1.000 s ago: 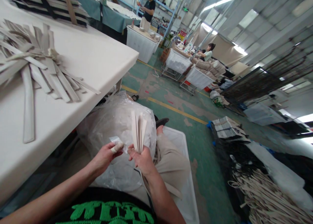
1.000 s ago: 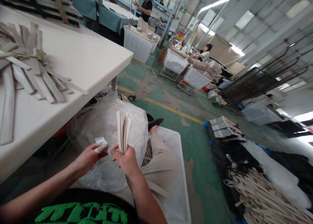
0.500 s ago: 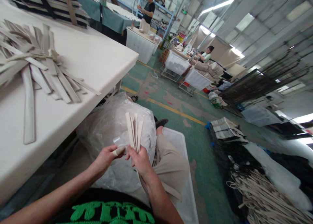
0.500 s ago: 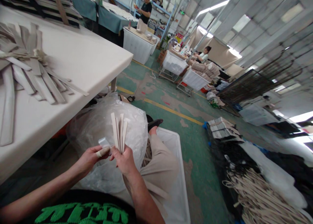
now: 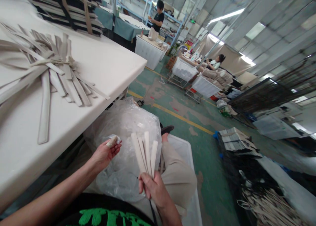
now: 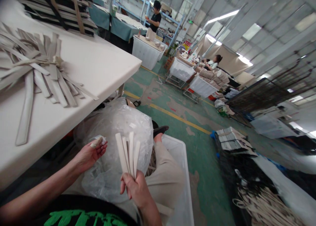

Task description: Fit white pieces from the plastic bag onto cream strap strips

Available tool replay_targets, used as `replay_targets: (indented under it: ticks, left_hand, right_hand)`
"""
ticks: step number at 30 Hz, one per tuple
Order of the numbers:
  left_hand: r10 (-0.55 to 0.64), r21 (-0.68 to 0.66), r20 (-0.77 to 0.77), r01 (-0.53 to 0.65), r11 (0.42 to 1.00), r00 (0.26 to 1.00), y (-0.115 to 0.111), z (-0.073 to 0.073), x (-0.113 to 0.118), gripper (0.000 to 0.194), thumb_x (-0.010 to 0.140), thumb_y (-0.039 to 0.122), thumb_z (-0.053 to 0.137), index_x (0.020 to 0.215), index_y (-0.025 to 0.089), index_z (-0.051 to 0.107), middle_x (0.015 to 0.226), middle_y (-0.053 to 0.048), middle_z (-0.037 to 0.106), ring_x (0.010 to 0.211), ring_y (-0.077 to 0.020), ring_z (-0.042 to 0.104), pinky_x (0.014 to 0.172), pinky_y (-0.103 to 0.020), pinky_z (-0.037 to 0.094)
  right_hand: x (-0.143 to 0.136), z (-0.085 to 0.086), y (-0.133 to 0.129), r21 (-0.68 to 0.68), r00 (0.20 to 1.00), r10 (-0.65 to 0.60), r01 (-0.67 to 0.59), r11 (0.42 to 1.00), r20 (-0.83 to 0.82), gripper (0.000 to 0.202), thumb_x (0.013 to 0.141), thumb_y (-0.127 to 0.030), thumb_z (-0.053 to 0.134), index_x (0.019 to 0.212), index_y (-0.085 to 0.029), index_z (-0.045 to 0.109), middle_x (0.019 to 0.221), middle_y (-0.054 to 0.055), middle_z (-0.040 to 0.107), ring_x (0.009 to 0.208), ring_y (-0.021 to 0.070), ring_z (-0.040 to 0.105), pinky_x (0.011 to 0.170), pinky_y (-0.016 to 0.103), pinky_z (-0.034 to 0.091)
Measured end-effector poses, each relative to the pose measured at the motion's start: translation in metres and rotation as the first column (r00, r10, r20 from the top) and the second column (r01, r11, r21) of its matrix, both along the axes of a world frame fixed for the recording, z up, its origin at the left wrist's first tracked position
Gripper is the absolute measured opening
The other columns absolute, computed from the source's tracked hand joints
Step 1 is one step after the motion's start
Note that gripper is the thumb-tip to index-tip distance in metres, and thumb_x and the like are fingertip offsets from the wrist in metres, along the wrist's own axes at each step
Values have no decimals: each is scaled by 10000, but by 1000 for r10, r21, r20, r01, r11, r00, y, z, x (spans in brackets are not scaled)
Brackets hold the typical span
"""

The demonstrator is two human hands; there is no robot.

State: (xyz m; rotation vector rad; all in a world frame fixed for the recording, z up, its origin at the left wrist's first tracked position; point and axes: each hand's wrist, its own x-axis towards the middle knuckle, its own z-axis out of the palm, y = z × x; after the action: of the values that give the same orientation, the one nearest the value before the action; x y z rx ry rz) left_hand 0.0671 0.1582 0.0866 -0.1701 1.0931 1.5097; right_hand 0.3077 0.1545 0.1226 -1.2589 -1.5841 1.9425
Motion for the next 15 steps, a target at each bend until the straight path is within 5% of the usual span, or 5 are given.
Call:
replay_targets:
  ticks: [5, 15]
  left_hand:
    - [23, 16, 38, -24, 1000, 999, 2, 3, -1, 170, 916, 139, 592, 760, 140, 661, 706, -34, 696, 552, -95, 654, 535, -178, 551]
    - [-21, 58, 58, 18, 998, 998, -3, 8, -1, 171, 911, 151, 613, 751, 121, 665, 680, -34, 673, 550, -98, 654, 535, -180, 557]
  right_hand:
    - [-4, 0, -15, 28, 981, 127, -133, 991, 149, 383, 886, -525, 533, 849, -149, 597, 552, -18, 578, 368, 66, 362, 374, 184, 281]
    - [-9, -19, -12, 121, 979, 133, -152, 981, 155, 276, 919, -407, 509, 847, -155, 595, 561, -16, 581, 411, 85, 397, 486, 212, 375]
